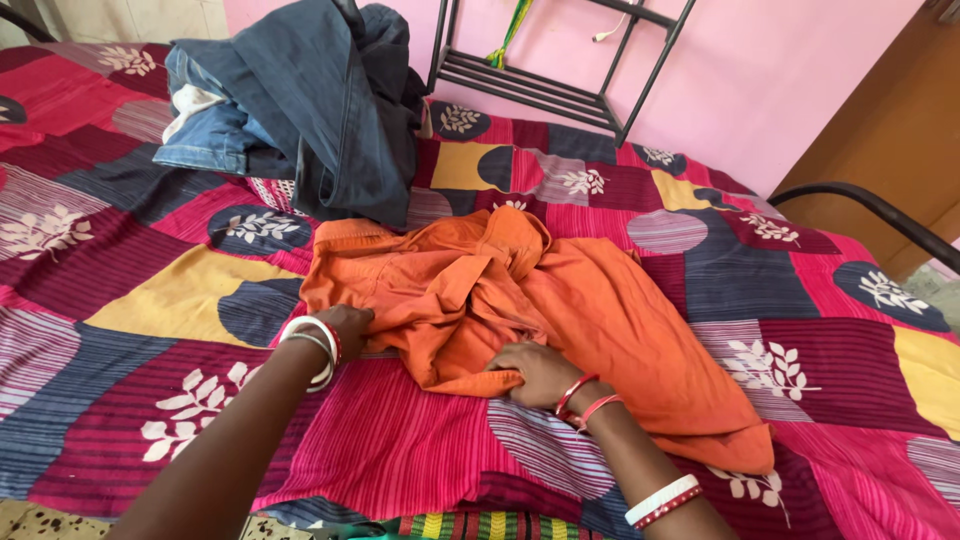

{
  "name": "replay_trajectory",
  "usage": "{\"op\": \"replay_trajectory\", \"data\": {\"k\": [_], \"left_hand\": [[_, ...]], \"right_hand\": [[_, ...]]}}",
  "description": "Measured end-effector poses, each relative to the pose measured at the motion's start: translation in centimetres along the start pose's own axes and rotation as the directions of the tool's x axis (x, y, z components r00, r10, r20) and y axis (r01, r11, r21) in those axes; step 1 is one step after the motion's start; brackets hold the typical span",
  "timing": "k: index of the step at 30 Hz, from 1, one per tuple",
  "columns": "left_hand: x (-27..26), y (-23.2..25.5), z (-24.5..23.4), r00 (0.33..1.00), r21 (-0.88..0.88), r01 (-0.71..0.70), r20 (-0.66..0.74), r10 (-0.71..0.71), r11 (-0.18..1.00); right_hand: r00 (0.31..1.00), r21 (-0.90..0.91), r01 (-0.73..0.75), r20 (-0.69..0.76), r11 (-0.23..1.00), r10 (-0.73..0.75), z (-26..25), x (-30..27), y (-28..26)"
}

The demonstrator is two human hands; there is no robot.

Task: The person folds an orange shirt on a patterned bedsheet. The person smooths the fabric, folds the sleeves inward, and folds the shirt in half.

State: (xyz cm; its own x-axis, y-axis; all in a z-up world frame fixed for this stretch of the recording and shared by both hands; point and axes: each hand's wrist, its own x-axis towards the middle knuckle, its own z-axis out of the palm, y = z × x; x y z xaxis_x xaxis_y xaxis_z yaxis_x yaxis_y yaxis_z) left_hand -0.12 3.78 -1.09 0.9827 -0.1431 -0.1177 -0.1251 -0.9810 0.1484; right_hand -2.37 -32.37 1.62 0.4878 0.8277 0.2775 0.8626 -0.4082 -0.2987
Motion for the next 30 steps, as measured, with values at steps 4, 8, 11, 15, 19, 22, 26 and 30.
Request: {"op": "replay_trajectory", "data": {"k": [4,8,11,15,19,22,26,30], "left_hand": [[0.7,-0.6,1.6,0.987,0.085,-0.038,-0.153,0.051,0.996],[0.6,-1.1,-0.2,0.995,0.086,-0.072,-0.059,0.077,0.994],[-0.2,-0.6,-2.5,0.99,0.118,-0.1,0.11,0.087,0.988],[-2.4,0.7,-3.6,0.955,0.107,-0.064,0.296,0.03,0.992],[-2.9,0.9,-4.2,0.967,-0.146,-0.021,0.249,0.057,0.989],[-2.3,1.5,-4.5,0.981,-0.249,0.043,0.191,0.005,0.968],[-1.9,4.5,-4.2,0.993,-0.276,-0.092,0.048,0.109,0.957],[-2.7,7.5,-4.6,0.939,-0.252,-0.345,-0.079,0.336,0.904]], "right_hand": [[0.976,-0.055,-0.219,-0.001,0.974,0.219,1.1,-0.7,1.7],[0.985,-0.017,-0.166,-0.05,0.986,0.165,-0.4,-0.8,4.0],[0.902,0.076,-0.43,0.083,0.9,0.424,-1.3,-1.0,4.9],[0.924,-0.114,-0.227,0.288,0.967,0.251,-0.8,-1.0,4.1],[0.902,0.148,-0.344,0.327,0.927,0.283,-1.4,-0.5,3.2],[0.906,0.381,-0.423,0.176,0.822,0.385,-1.5,0.9,3.0],[0.883,0.193,-0.441,-0.085,0.877,0.462,-1.1,0.9,3.3],[0.837,0.27,-0.529,0.009,0.804,0.547,-1.5,-1.1,3.0]]}}
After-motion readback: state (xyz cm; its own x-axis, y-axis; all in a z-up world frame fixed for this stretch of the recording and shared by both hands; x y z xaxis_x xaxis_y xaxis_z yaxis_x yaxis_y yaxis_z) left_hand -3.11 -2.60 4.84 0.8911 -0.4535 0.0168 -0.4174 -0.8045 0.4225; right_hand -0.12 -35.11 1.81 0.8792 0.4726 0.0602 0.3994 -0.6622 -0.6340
